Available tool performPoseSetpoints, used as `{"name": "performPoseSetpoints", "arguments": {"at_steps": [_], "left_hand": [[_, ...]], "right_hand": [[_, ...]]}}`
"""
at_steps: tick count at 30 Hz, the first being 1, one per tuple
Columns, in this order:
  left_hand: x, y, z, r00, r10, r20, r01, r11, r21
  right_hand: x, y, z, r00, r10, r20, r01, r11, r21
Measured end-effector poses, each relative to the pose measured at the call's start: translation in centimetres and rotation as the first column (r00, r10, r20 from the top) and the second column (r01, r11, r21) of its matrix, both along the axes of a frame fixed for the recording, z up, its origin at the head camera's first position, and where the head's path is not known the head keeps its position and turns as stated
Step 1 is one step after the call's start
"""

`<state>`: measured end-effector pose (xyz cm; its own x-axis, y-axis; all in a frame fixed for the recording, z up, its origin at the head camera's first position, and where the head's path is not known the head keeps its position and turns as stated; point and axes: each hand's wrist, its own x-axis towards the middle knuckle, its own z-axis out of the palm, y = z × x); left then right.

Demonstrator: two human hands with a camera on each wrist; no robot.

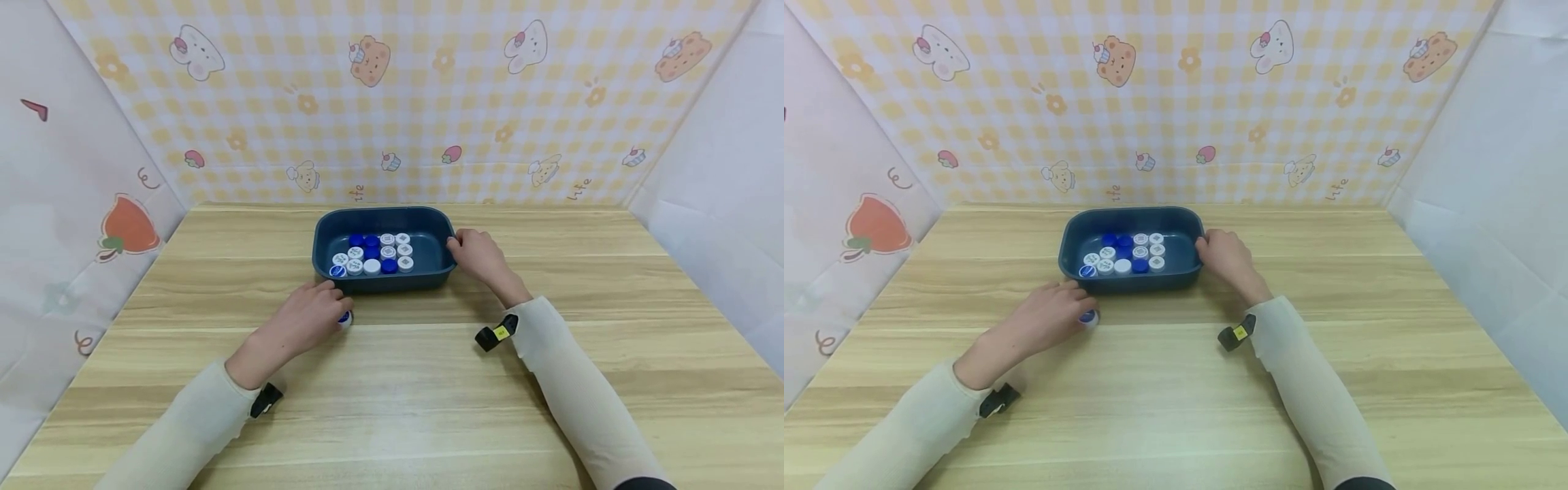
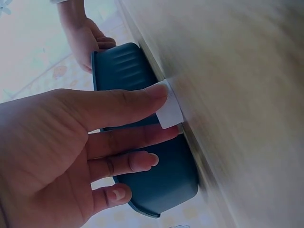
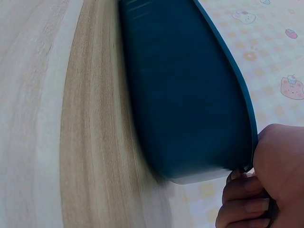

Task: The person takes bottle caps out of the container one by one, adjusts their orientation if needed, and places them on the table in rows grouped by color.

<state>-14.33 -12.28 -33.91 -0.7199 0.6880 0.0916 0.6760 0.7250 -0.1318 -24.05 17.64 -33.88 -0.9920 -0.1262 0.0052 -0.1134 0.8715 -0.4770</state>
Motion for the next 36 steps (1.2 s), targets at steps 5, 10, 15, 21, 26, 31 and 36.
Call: {"name": "performPoseSetpoints", "arguments": {"at_steps": [5, 10, 15, 21, 26, 31, 36], "left_hand": [[0.0, 0.1, 0.4, 1.000, -0.015, -0.020, 0.016, 1.000, 0.012], [0.2, 0.1, 1.5, 0.997, -0.055, -0.059, 0.057, 0.998, 0.035], [-0.5, 0.0, 3.8, 0.998, -0.035, -0.043, 0.039, 0.994, 0.098], [-4.8, 0.6, 7.3, 0.998, 0.049, 0.040, -0.054, 0.990, 0.130], [-9.8, 1.4, 8.0, 0.983, 0.111, 0.145, -0.125, 0.988, 0.088], [-12.8, 2.0, 6.9, 0.965, 0.169, 0.201, -0.175, 0.984, 0.016], [-14.5, 2.7, 4.9, 0.971, 0.156, 0.184, -0.147, 0.987, -0.061]], "right_hand": [[0.0, 0.2, 0.0, 1.000, 0.000, 0.000, 0.000, 1.000, -0.001], [0.0, 0.2, 0.1, 1.000, -0.001, 0.003, 0.001, 1.000, -0.001], [0.1, 0.2, 0.2, 1.000, 0.005, -0.003, -0.005, 1.000, -0.006], [-0.1, 0.2, 0.1, 1.000, 0.008, -0.010, -0.008, 1.000, -0.012], [-0.1, 0.2, 0.1, 1.000, 0.007, -0.022, -0.007, 1.000, -0.012], [-0.1, 0.0, -0.1, 1.000, 0.016, -0.015, -0.016, 1.000, -0.016], [-0.1, 0.0, -0.1, 1.000, 0.004, -0.003, -0.004, 1.000, -0.010]]}}
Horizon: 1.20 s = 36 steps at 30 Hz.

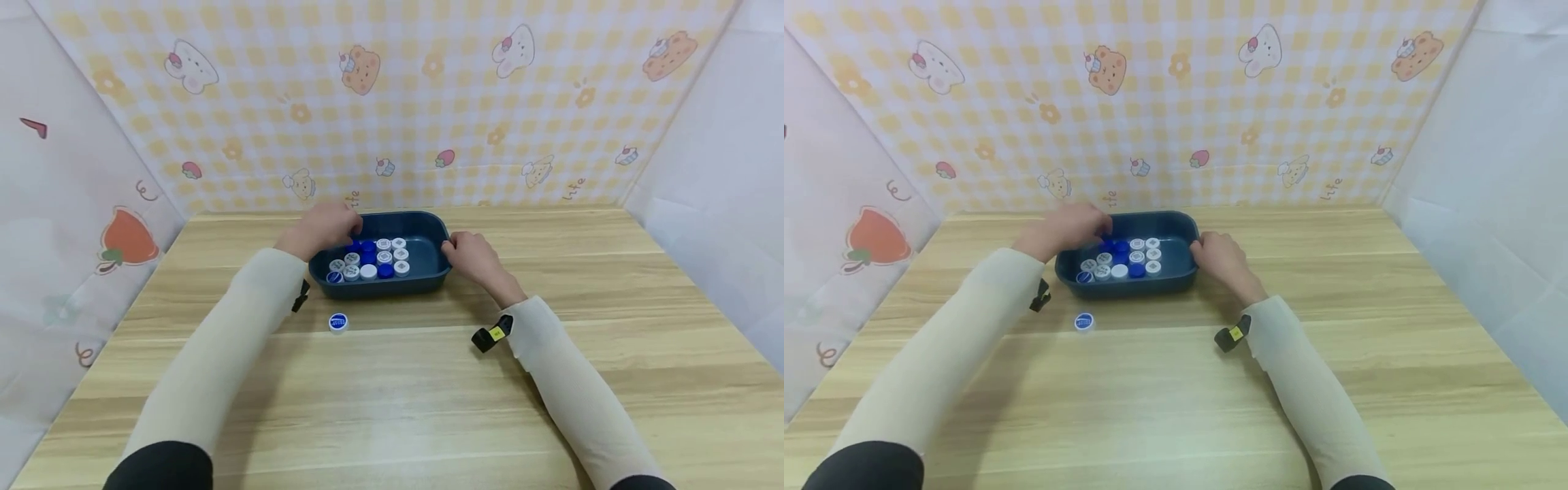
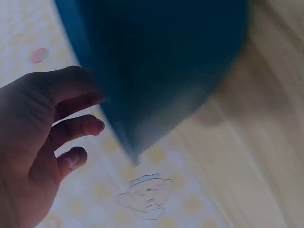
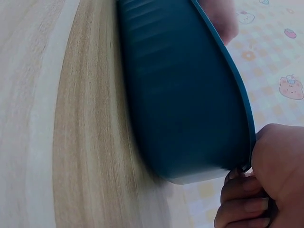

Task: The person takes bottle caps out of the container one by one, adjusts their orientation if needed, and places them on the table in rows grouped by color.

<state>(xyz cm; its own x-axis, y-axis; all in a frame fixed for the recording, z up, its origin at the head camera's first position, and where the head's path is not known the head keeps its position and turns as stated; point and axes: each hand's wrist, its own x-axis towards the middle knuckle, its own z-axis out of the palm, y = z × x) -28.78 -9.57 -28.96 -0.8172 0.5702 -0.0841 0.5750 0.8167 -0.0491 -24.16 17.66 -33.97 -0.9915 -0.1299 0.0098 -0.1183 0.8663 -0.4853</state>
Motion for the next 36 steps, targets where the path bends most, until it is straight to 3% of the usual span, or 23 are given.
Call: {"name": "performPoseSetpoints", "arguments": {"at_steps": [4, 11, 21, 28, 36], "left_hand": [[-0.7, 0.6, -1.1, 0.998, -0.038, -0.043, 0.034, 0.995, -0.090], [-1.2, 1.5, -1.9, 0.995, -0.055, -0.084, 0.036, 0.976, -0.214], [-1.8, 1.3, -2.9, 0.997, -0.066, -0.037, 0.056, 0.973, -0.223], [-1.8, 1.3, -3.0, 1.000, -0.028, 0.000, 0.027, 0.978, -0.209], [-1.8, 1.5, -3.0, 1.000, -0.018, -0.008, 0.016, 0.975, -0.223]], "right_hand": [[0.0, 0.1, 0.0, 1.000, -0.004, 0.005, 0.004, 1.000, 0.008], [0.0, 0.0, -0.2, 1.000, -0.005, -0.004, 0.005, 1.000, 0.009], [0.1, 0.1, 0.0, 0.999, 0.001, -0.037, 0.000, 1.000, 0.020], [0.0, 0.0, -0.1, 0.999, -0.002, -0.041, 0.003, 1.000, 0.023], [0.1, 0.1, -0.1, 1.000, -0.001, -0.029, 0.002, 1.000, 0.012]]}}
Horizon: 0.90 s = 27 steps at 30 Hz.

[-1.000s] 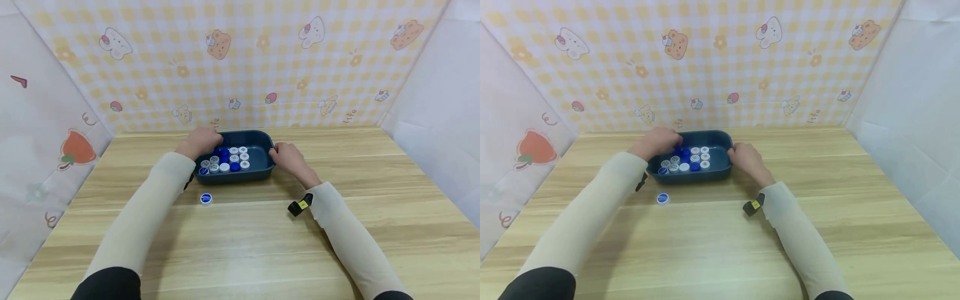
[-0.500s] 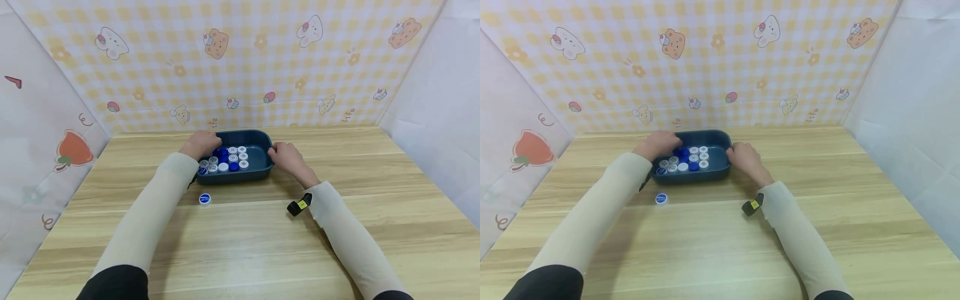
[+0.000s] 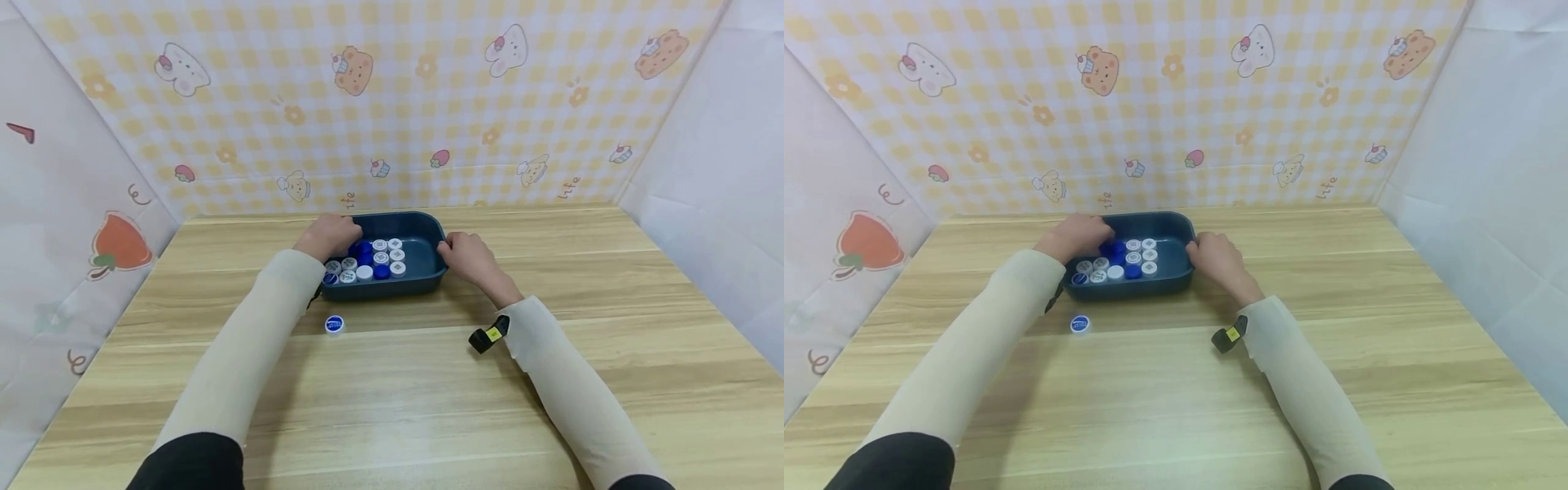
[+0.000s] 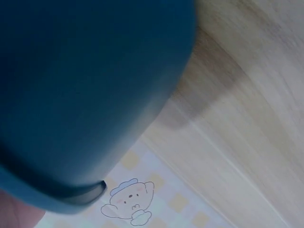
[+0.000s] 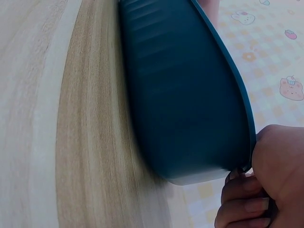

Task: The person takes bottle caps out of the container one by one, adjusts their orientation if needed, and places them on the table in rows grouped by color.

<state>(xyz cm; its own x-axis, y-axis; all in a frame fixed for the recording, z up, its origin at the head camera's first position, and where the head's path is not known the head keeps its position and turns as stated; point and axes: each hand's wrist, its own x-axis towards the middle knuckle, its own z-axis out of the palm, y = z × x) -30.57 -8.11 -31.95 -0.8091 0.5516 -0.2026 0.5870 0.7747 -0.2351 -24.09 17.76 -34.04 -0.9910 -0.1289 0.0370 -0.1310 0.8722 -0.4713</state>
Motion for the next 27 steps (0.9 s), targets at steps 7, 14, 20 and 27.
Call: {"name": "performPoseSetpoints", "arguments": {"at_steps": [7, 14, 20, 27], "left_hand": [[0.3, -0.3, 1.2, 0.999, -0.021, -0.031, 0.021, 1.000, -0.004], [3.1, -1.7, 3.2, 1.000, 0.003, -0.014, 0.000, 0.981, 0.195], [6.7, -4.4, 3.9, 0.998, 0.012, -0.055, 0.008, 0.940, 0.342], [10.8, -6.0, 4.1, 0.988, -0.002, -0.157, 0.069, 0.901, 0.428]], "right_hand": [[0.0, -0.1, 0.0, 1.000, -0.001, 0.000, 0.001, 1.000, -0.003], [0.0, 0.0, 0.1, 1.000, -0.002, 0.012, 0.002, 1.000, -0.003], [0.0, 0.0, 0.1, 1.000, -0.010, 0.008, 0.010, 1.000, -0.002], [0.1, -0.1, 0.2, 1.000, -0.012, 0.007, 0.012, 1.000, -0.007]]}}
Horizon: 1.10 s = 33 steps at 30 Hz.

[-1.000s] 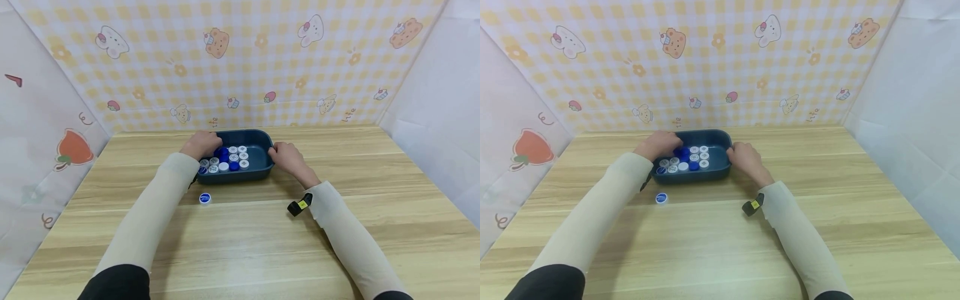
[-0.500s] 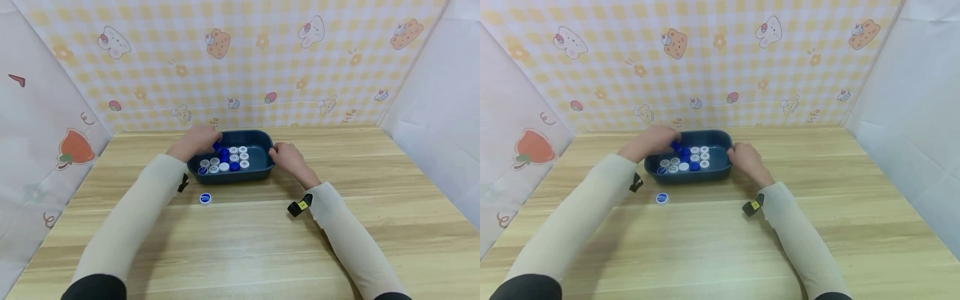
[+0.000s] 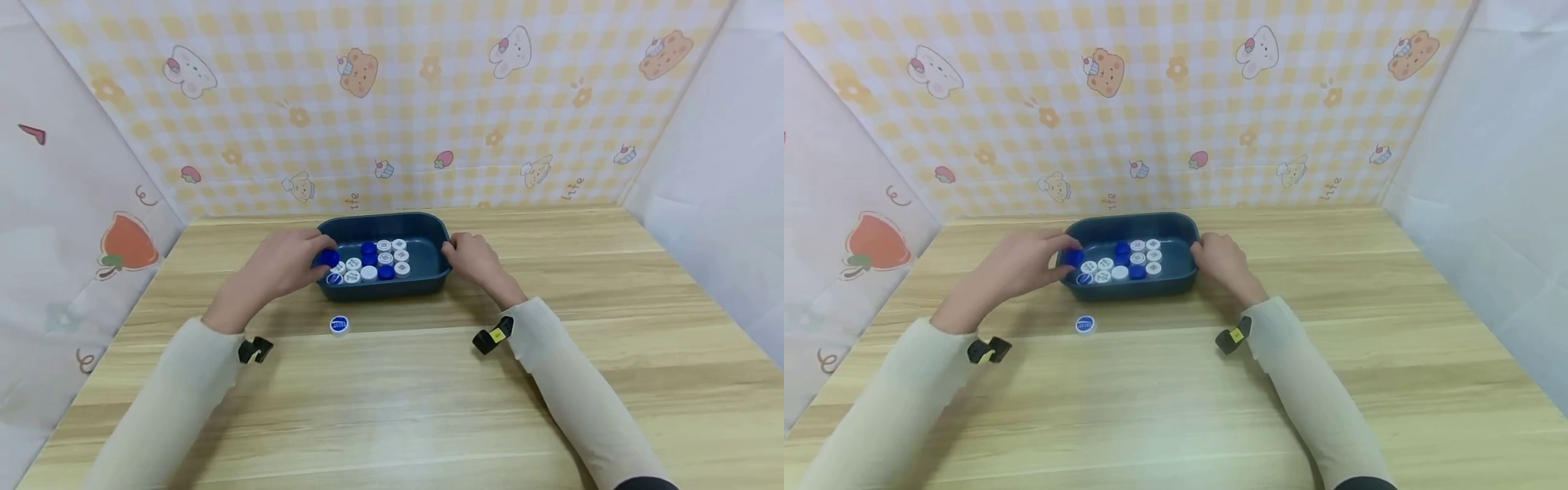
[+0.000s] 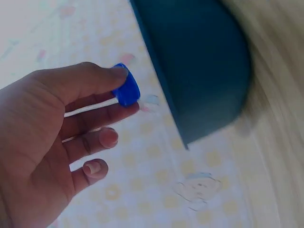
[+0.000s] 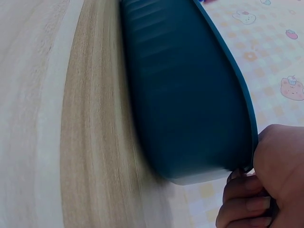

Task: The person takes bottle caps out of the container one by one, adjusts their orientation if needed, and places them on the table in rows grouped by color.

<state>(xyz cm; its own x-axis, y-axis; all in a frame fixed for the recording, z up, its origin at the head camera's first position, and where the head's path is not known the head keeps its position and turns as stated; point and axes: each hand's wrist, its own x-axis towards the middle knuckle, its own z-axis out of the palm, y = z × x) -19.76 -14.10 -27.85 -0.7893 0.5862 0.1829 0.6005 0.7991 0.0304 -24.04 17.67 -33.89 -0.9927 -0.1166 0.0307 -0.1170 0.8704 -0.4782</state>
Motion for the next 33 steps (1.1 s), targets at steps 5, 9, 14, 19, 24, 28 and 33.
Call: {"name": "performPoseSetpoints", "arguments": {"at_steps": [5, 9, 14, 19, 24, 28, 33], "left_hand": [[3.2, -0.3, -0.3, 0.996, -0.063, -0.058, 0.065, 0.997, 0.038], [5.1, -0.3, -1.1, 0.991, -0.126, -0.044, 0.127, 0.992, 0.013], [6.3, -0.2, -2.1, 0.980, -0.199, -0.030, 0.198, 0.980, -0.028], [7.2, 0.2, -3.1, 0.962, -0.273, 0.033, 0.275, 0.958, -0.088], [8.0, 0.6, -4.0, 0.952, -0.289, 0.102, 0.298, 0.949, -0.099], [8.4, 0.9, -4.6, 0.947, -0.312, 0.075, 0.320, 0.938, -0.136], [8.9, 1.2, -5.0, 0.936, -0.352, 0.017, 0.347, 0.910, -0.226]], "right_hand": [[-0.1, -0.1, 0.2, 1.000, 0.004, -0.023, -0.004, 1.000, -0.010], [0.0, 0.0, 0.2, 1.000, 0.011, -0.022, -0.011, 1.000, -0.014], [0.0, 0.2, 0.1, 1.000, 0.011, -0.017, -0.011, 1.000, -0.013], [-0.1, 0.0, -0.2, 1.000, 0.010, 0.005, -0.010, 1.000, -0.007], [-0.1, -0.2, -0.1, 1.000, 0.005, -0.002, -0.005, 1.000, -0.007], [0.0, -0.1, -0.1, 1.000, 0.010, -0.009, -0.010, 1.000, -0.013], [0.1, -0.1, -0.2, 1.000, 0.007, -0.001, -0.007, 1.000, -0.010]]}}
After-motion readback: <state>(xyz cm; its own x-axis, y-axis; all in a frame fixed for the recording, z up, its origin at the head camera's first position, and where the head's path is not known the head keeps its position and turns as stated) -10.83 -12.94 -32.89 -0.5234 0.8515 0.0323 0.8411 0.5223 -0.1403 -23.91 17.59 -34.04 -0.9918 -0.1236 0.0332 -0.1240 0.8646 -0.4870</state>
